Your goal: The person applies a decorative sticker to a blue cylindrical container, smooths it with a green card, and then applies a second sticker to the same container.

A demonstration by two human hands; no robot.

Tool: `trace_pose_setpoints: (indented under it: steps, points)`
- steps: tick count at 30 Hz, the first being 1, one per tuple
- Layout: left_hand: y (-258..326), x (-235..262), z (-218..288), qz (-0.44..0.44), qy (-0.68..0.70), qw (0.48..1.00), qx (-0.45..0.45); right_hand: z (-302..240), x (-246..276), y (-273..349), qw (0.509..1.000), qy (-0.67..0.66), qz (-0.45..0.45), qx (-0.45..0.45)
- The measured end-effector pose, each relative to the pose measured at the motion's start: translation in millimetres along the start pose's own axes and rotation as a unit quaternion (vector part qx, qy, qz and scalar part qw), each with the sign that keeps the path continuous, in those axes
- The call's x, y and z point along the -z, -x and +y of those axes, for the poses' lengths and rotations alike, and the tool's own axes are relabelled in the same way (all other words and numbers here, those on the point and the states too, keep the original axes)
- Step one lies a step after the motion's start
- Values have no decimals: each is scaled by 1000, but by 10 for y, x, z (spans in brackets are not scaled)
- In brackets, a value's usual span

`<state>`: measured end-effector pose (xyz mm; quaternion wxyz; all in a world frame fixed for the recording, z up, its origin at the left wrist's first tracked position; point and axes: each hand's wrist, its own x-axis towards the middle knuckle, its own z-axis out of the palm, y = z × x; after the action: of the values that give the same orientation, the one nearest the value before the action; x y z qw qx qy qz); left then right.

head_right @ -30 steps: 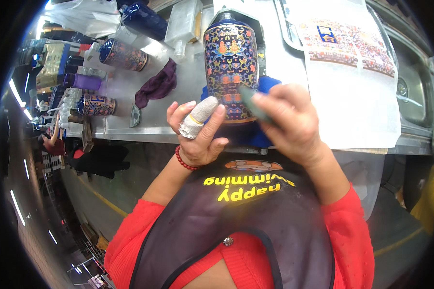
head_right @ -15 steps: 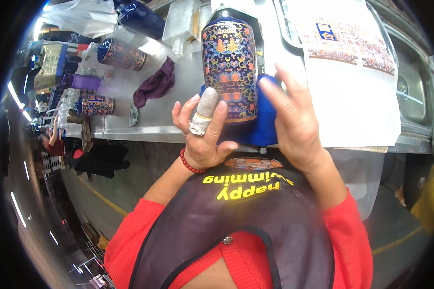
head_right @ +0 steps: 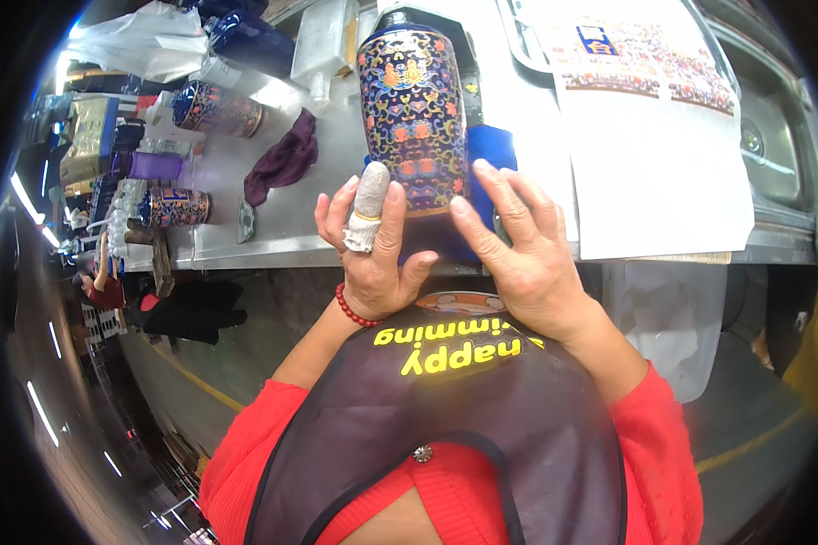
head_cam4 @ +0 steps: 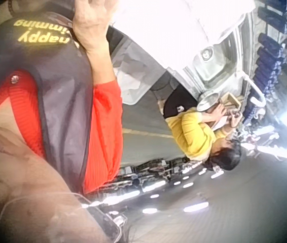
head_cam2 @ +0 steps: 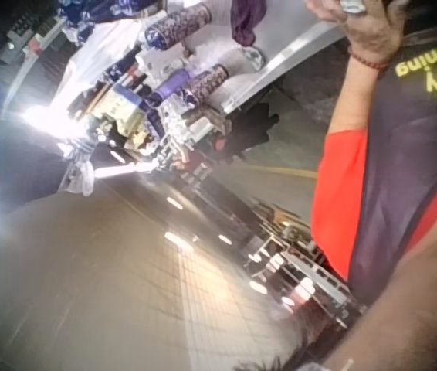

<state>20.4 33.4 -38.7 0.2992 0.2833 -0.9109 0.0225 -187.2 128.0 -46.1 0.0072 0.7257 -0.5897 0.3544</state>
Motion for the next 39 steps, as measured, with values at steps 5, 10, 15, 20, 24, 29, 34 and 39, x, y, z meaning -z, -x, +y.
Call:
trace_pose_setpoints:
  steps: [5, 10, 15, 20, 24, 29, 34, 39]
  points:
    - [-13, 3, 12, -1, -4, 1000, -7, -29, -13, 8, 999, -42, 14, 2]
    - [-11, 0, 19, 4, 8, 1000, -6, -35, -38, -17, 998, -48, 17, -25]
    - [-4, -31, 18, 7, 9, 1000, -7, -24, -28, -20, 998, -52, 17, 1]
    - [11, -39, 1, 6, 22, 1000, -3, -53, -17, -7, 999, -36, 3, -41]
    - [24, -51, -1, 3, 28, 1000, 3, -84, -13, 10, 997, -61, -9, -44]
    - [19, -61, -6, 6, 36, 999, 1, -66, -28, -1, 998, -56, 15, 1]
    - [11, -68, -10, 10, 38, 999, 1, -79, -27, -19, 998, -58, 18, -11]
    - [19, -62, -15, 1, 37, 999, 4, -93, -39, -73, 998, -53, 23, 3]
